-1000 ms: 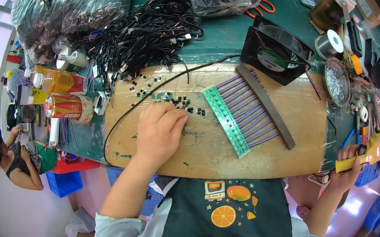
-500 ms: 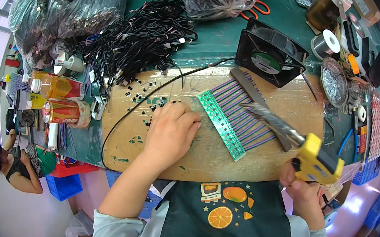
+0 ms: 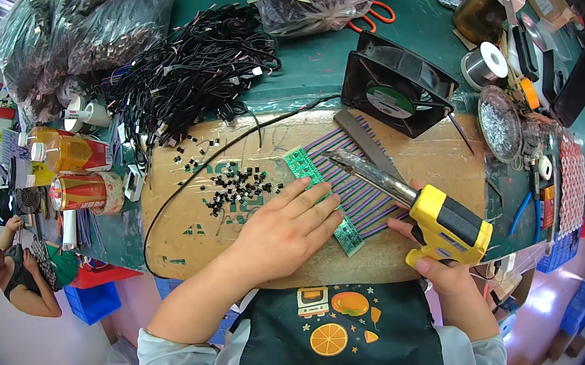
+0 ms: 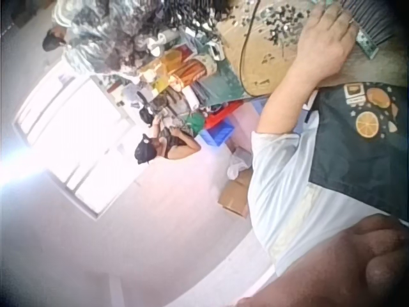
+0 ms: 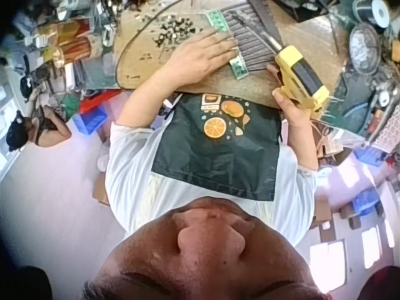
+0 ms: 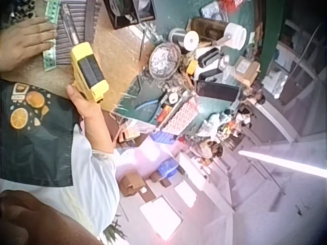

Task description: The person solders wires onto an electronic circuit board with a soldering iron and soldering wire.

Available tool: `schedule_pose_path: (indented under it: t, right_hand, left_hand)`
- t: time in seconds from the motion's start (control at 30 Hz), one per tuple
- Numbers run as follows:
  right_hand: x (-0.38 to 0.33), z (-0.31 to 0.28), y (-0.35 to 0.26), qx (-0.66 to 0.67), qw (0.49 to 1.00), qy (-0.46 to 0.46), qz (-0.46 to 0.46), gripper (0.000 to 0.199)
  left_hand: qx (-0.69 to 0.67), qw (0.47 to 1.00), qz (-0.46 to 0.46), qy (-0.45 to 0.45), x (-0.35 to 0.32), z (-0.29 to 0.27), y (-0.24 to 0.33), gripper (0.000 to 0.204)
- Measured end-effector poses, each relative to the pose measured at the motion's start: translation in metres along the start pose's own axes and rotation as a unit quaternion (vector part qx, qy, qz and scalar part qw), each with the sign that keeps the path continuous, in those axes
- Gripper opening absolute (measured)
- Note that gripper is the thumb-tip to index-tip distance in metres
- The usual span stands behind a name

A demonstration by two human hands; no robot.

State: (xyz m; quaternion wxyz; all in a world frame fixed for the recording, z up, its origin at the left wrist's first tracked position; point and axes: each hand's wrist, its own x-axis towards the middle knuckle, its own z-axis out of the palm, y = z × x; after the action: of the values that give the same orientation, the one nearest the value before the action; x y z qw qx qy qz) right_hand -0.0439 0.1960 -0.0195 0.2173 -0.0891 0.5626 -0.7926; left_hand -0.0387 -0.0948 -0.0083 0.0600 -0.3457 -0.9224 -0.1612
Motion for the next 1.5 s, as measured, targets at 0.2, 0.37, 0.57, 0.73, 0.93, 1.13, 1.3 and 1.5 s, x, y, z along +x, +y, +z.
schedule_pose_path:
  t: [0.2,0.37,0.57,0.73,0.93,1.13,1.3,1.5]
  right_hand:
    - [0.006,0.002,-0.003,-0.007,1.0,0.003,-0.009,0.091]
    - [0.007,0.003,-0.002,0.004,1.0,0.002,0.012,0.095]
    - [0.004,0.005,0.001,0.014,1.0,0.018,0.022,0.095]
    - [-0.004,0.008,-0.002,0.001,0.998,0.035,0.061,0.095]
    - [0.014,0.036,-0.009,0.105,0.991,-0.002,0.08,0.095]
    - [0.05,0.065,0.014,0.188,0.978,-0.045,0.074,0.093]
    - [0.059,0.068,0.018,0.181,0.979,-0.023,0.094,0.093]
    - [0.093,0.08,0.016,0.147,0.987,-0.056,0.033,0.094]
  left_hand:
    - [-0.011,0.999,0.023,0.04,-0.003,-0.002,-0.003,0.031]
    - [-0.012,1.0,0.009,0.019,-0.02,0.011,-0.009,0.036]
    - [-0.049,0.992,-0.057,-0.101,-0.031,0.002,0.003,0.069]
    - [-0.06,0.987,-0.068,-0.135,-0.033,0.001,0.005,0.079]
    - [-0.052,0.989,-0.066,-0.125,-0.036,0.004,0.007,0.081]
    - [-0.054,0.99,-0.058,-0.113,-0.036,0.004,0.006,0.08]
    - [-0.068,0.99,-0.063,-0.105,-0.039,0.005,0.005,0.077]
    - [-0.066,0.992,-0.051,-0.097,-0.04,0.006,0.003,0.078]
